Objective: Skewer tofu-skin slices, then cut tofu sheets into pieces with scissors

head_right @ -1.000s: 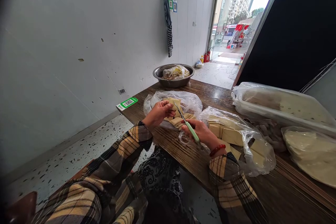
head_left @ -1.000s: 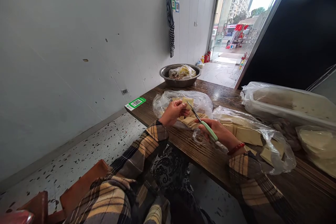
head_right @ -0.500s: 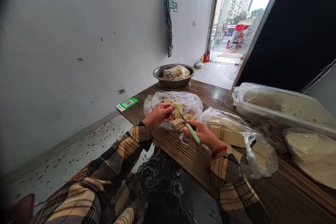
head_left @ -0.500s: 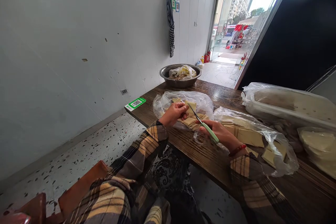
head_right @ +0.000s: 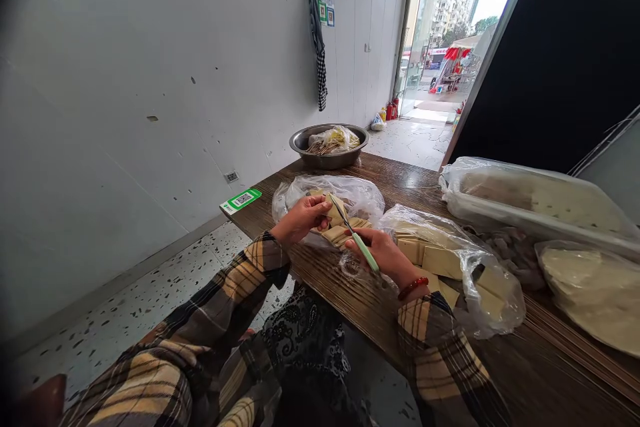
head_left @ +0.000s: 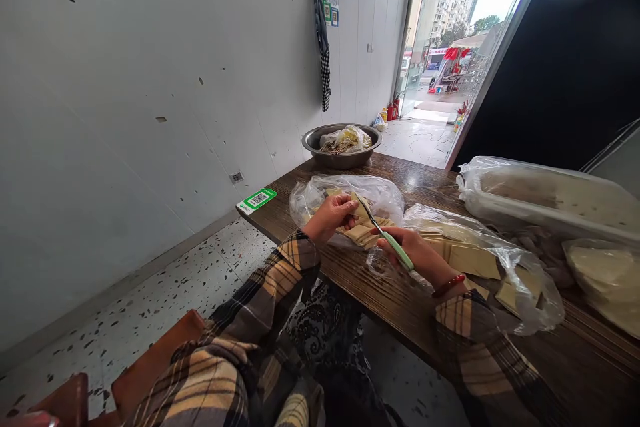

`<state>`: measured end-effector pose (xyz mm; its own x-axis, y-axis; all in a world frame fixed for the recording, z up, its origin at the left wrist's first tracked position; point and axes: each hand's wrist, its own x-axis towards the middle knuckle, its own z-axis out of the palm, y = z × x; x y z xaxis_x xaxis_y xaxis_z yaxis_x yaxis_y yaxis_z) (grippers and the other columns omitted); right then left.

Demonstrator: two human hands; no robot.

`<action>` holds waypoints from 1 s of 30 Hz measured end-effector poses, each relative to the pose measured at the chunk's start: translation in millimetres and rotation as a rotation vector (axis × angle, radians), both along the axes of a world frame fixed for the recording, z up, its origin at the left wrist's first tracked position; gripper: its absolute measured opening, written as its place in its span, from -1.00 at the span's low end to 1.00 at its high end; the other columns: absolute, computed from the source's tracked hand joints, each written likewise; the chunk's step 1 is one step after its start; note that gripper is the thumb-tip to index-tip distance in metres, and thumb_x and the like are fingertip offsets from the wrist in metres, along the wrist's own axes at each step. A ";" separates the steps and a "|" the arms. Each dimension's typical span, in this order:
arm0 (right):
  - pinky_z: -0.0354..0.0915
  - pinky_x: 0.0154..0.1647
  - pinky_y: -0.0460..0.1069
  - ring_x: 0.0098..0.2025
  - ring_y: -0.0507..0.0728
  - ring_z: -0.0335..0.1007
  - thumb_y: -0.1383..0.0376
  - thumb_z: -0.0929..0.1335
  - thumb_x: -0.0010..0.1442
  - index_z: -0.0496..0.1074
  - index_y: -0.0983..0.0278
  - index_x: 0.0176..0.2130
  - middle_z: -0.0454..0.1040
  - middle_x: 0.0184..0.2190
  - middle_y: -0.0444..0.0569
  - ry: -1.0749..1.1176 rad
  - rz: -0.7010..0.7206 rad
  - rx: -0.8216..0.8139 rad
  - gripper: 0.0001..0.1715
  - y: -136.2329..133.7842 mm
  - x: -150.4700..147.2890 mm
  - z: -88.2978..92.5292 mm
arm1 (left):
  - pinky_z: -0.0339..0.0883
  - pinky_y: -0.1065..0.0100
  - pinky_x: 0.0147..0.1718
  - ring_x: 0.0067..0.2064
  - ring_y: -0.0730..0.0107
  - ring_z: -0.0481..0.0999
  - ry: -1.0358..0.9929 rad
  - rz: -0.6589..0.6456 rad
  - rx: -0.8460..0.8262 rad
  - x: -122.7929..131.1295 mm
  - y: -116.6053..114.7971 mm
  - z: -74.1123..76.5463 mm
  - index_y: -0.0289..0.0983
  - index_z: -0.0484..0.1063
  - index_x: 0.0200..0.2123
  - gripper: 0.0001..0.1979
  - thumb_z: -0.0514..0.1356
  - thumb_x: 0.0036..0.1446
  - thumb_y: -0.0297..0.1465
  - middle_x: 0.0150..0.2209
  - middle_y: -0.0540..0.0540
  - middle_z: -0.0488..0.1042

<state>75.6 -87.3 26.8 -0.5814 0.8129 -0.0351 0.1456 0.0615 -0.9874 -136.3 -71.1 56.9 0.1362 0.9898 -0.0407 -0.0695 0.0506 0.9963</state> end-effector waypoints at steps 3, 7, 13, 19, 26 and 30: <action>0.07 -0.69 -0.11 -0.70 -0.04 0.13 -0.06 0.41 0.03 0.42 0.44 -0.01 0.22 -0.70 -0.27 -0.019 -0.016 0.040 -0.27 1.7 0.5 -1.6 | 0.24 0.53 -0.64 -0.61 0.57 0.42 -0.002 0.034 0.036 0.5 -0.1 -1.0 -0.32 0.32 -0.38 -0.64 0.32 -0.02 -0.16 -0.53 0.02 0.41; 0.10 -0.66 -0.11 -0.67 -0.04 0.13 -0.03 0.41 0.04 0.45 0.45 -0.03 0.23 -0.68 -0.25 -0.058 -0.022 0.097 -0.30 2.7 1.0 -2.0 | 0.22 0.52 -0.65 -0.60 0.56 0.42 0.035 0.085 0.072 -0.2 -0.2 -1.2 -0.31 0.31 -0.40 -0.64 0.32 -0.03 -0.15 -0.50 0.04 0.38; 0.11 -0.63 -0.10 -0.63 -0.02 0.18 -0.01 0.38 0.09 0.42 0.43 0.04 0.21 -0.63 -0.24 -0.086 0.023 0.122 -0.30 1.7 3.7 0.7 | 0.22 0.51 -0.62 -0.61 0.61 0.35 0.079 0.006 0.078 -1.7 -0.6 -1.0 -0.33 0.34 -0.43 -0.65 0.31 -0.01 -0.16 -0.53 0.03 0.37; 0.10 -0.61 -0.11 -0.61 -0.03 0.19 -0.02 0.38 0.11 0.39 0.41 0.06 0.21 -0.59 -0.23 -0.020 0.038 0.053 -0.31 -0.9 4.4 5.7 | 0.22 0.52 -0.62 -0.61 0.65 0.30 0.059 -0.041 0.074 2.5 -0.3 -2.1 -0.33 0.34 -0.47 -0.65 0.32 -0.03 -0.16 -0.54 0.06 0.32; 0.12 -0.70 -0.11 -0.68 -0.05 0.12 -0.02 0.44 0.00 0.42 0.39 0.01 0.24 -0.63 -0.26 0.049 -0.116 -0.037 -0.29 4.0 -2.6 -2.9 | 0.23 0.53 -0.64 -0.64 0.64 0.33 0.041 -0.012 0.044 5.9 6.0 -4.9 -0.33 0.35 -0.43 -0.69 0.32 -0.01 -0.20 -0.53 0.06 0.36; 0.20 -0.70 -0.11 -0.64 -0.03 0.19 -0.03 0.45 -0.01 0.43 0.36 0.00 0.28 -0.59 -0.23 0.132 -0.222 -0.040 -0.29 7.5 -1.7 -6.5 | 0.22 0.54 -0.66 -0.61 0.59 0.38 -0.001 0.194 0.036 5.3 15.0 -9.9 -0.33 0.35 -0.41 -0.76 0.29 0.04 -0.28 -0.55 0.06 0.36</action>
<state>73.9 -79.8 20.3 -0.3910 0.9204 -0.0056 0.0214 0.0030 -0.9998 -131.0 -56.1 46.9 -0.0573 0.9983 -0.0046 -0.0760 0.0003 0.9971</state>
